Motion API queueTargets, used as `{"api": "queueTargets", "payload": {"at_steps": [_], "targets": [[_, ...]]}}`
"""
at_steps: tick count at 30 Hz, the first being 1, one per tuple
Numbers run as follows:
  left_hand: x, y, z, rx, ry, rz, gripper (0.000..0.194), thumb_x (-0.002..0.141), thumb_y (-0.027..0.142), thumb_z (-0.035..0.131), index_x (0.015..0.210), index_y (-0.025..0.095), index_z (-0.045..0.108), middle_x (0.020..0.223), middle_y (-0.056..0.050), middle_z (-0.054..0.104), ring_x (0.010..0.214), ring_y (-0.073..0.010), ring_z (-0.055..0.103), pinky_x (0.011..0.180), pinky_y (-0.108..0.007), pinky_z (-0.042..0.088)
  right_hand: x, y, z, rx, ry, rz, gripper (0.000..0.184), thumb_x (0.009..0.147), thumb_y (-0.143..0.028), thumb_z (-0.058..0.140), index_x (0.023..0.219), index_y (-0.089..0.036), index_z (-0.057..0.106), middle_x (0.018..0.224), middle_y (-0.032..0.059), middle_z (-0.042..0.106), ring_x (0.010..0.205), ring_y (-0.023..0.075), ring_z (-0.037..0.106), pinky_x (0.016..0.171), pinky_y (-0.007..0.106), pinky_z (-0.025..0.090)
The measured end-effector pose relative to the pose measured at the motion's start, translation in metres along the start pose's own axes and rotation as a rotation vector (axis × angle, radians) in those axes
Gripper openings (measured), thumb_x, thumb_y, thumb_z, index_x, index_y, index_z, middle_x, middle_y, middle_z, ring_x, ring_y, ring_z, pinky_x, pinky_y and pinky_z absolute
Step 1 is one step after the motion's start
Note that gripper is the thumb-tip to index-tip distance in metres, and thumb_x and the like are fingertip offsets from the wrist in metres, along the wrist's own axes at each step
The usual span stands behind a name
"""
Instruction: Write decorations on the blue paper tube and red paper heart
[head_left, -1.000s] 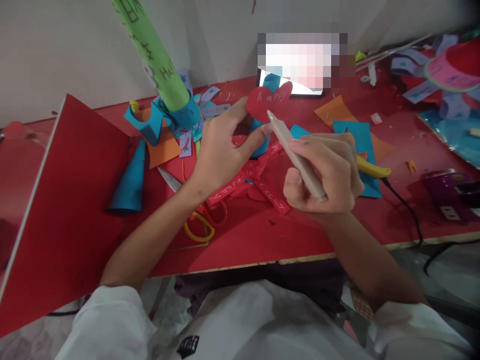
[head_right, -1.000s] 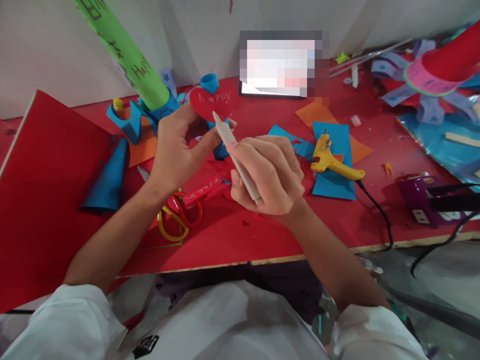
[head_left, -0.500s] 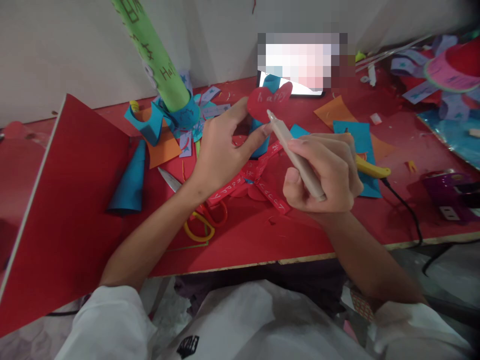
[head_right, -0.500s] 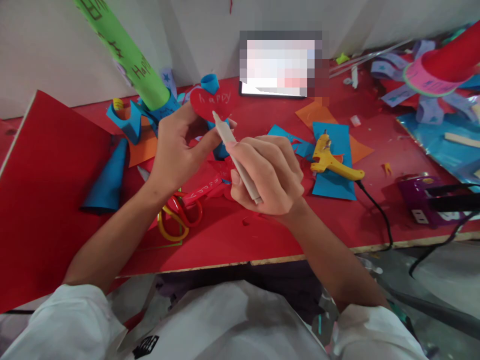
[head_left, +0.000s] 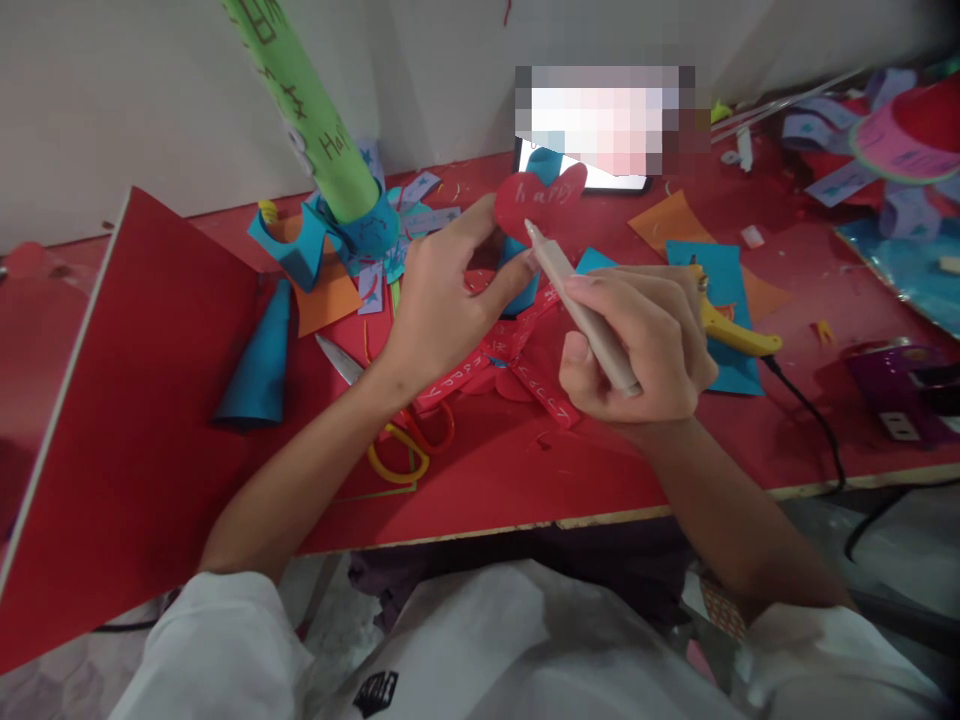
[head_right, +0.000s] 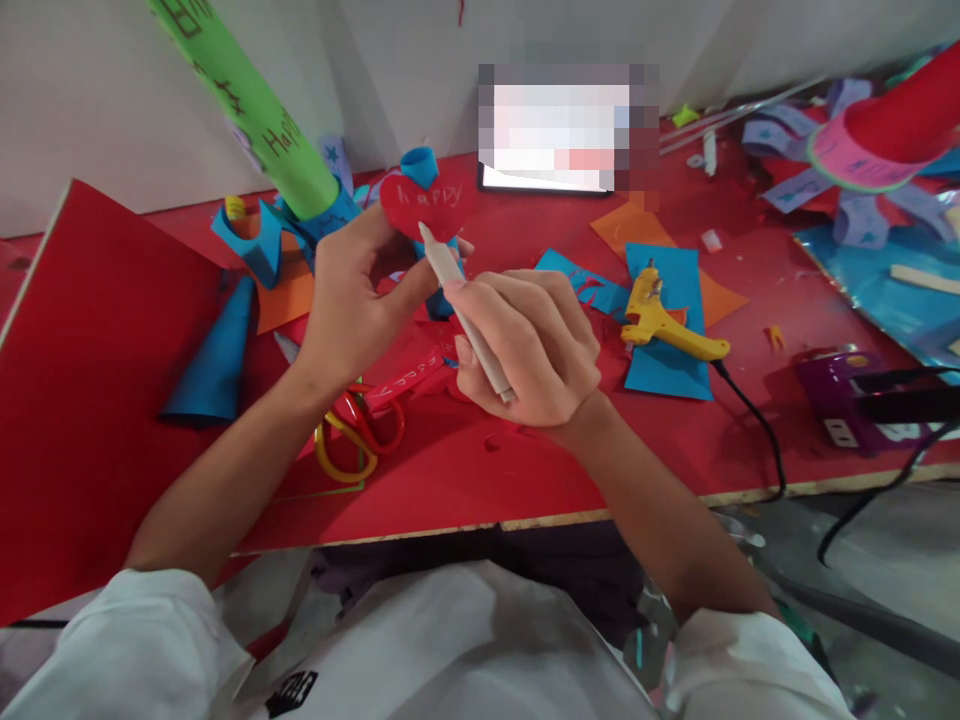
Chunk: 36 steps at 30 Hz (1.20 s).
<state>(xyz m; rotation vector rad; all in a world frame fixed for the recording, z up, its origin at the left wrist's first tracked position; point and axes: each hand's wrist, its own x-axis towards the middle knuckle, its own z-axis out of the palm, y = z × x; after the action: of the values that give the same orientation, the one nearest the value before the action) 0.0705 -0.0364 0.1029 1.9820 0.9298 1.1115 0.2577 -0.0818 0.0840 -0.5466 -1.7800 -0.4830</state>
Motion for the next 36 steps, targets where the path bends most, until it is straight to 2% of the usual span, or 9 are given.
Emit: {"api": "queueTargets", "payload": {"at_steps": [3,8,12,17,24,29,32,36], "targets": [[-0.0003,-0.0002,-0.0006,0.011,0.004,-0.003,0.055,0.1,0.071,0.066,0.113,0.018,0.074,0.101,-0.007,0.069,0.097,-0.0158,0.067,0.088,-0.032,0.056,-0.0011,-0.0012,-0.0021,0.004,-0.003,0.025,0.024,0.103,-0.015,0.053,0.123,-0.006,0.064,0.109,0.0132,0.063,0.091,0.026,0.067,0.083,0.036,0.058],[0.0006,-0.0027,-0.0011,0.026,0.011,0.022,0.057,0.099,0.073,0.065,0.111,0.018,0.076,0.11,-0.007,0.071,0.09,-0.014,0.063,0.081,-0.032,0.052,-0.0032,-0.0013,-0.0011,-0.013,-0.011,0.054,0.027,0.102,-0.017,0.053,0.126,-0.011,0.064,0.11,0.0105,0.064,0.091,0.0254,0.067,0.084,0.037,0.059],[0.0013,-0.0038,-0.0013,0.022,0.015,0.01,0.059,0.098,0.073,0.067,0.117,0.018,0.078,0.107,-0.007,0.071,0.085,-0.0128,0.06,0.079,-0.032,0.051,-0.0058,-0.0007,0.0003,-0.019,-0.006,0.056,0.029,0.107,-0.022,0.051,0.132,-0.013,0.063,0.111,0.0108,0.064,0.09,0.0268,0.067,0.08,0.039,0.061],[0.0014,-0.0048,-0.0009,0.037,0.029,-0.003,0.058,0.096,0.078,0.066,0.11,0.022,0.077,0.108,-0.007,0.072,0.088,-0.0149,0.062,0.083,-0.033,0.053,-0.0087,-0.0004,-0.0005,-0.08,-0.034,0.099,0.028,0.116,-0.031,0.047,0.138,-0.019,0.06,0.11,0.0094,0.063,0.092,0.0275,0.067,0.081,0.04,0.061],[0.0011,-0.0028,-0.0015,0.066,0.017,-0.022,0.062,0.097,0.079,0.064,0.112,0.02,0.076,0.11,-0.008,0.071,0.087,-0.0142,0.061,0.08,-0.032,0.051,-0.0048,0.0008,-0.0001,-0.021,0.006,0.037,0.027,0.114,-0.025,0.051,0.133,-0.011,0.063,0.108,0.0115,0.064,0.09,0.026,0.067,0.081,0.037,0.06],[0.0016,-0.0036,-0.0012,0.055,0.025,-0.005,0.062,0.097,0.079,0.064,0.113,0.02,0.077,0.105,-0.007,0.071,0.082,-0.0126,0.058,0.077,-0.032,0.049,-0.0082,0.0003,-0.0013,-0.018,-0.014,0.071,0.027,0.116,-0.027,0.052,0.136,-0.013,0.063,0.11,0.0119,0.064,0.094,0.0269,0.067,0.087,0.037,0.061],[0.0011,-0.0043,-0.0013,0.05,0.028,0.009,0.059,0.099,0.075,0.065,0.113,0.02,0.077,0.104,-0.007,0.07,0.083,-0.0126,0.057,0.077,-0.032,0.048,-0.0079,0.0001,-0.0006,-0.014,0.002,0.067,0.028,0.114,-0.026,0.053,0.136,-0.013,0.064,0.109,0.0116,0.064,0.092,0.0267,0.067,0.085,0.037,0.061],[0.0008,-0.0048,-0.0013,0.056,0.035,0.012,0.057,0.098,0.077,0.065,0.109,0.022,0.075,0.104,-0.006,0.07,0.082,-0.0136,0.057,0.078,-0.033,0.048,-0.0058,0.0011,0.0001,0.01,0.021,0.029,0.029,0.108,-0.019,0.055,0.132,-0.006,0.066,0.108,0.0148,0.064,0.091,0.0275,0.067,0.083,0.037,0.058]]}}
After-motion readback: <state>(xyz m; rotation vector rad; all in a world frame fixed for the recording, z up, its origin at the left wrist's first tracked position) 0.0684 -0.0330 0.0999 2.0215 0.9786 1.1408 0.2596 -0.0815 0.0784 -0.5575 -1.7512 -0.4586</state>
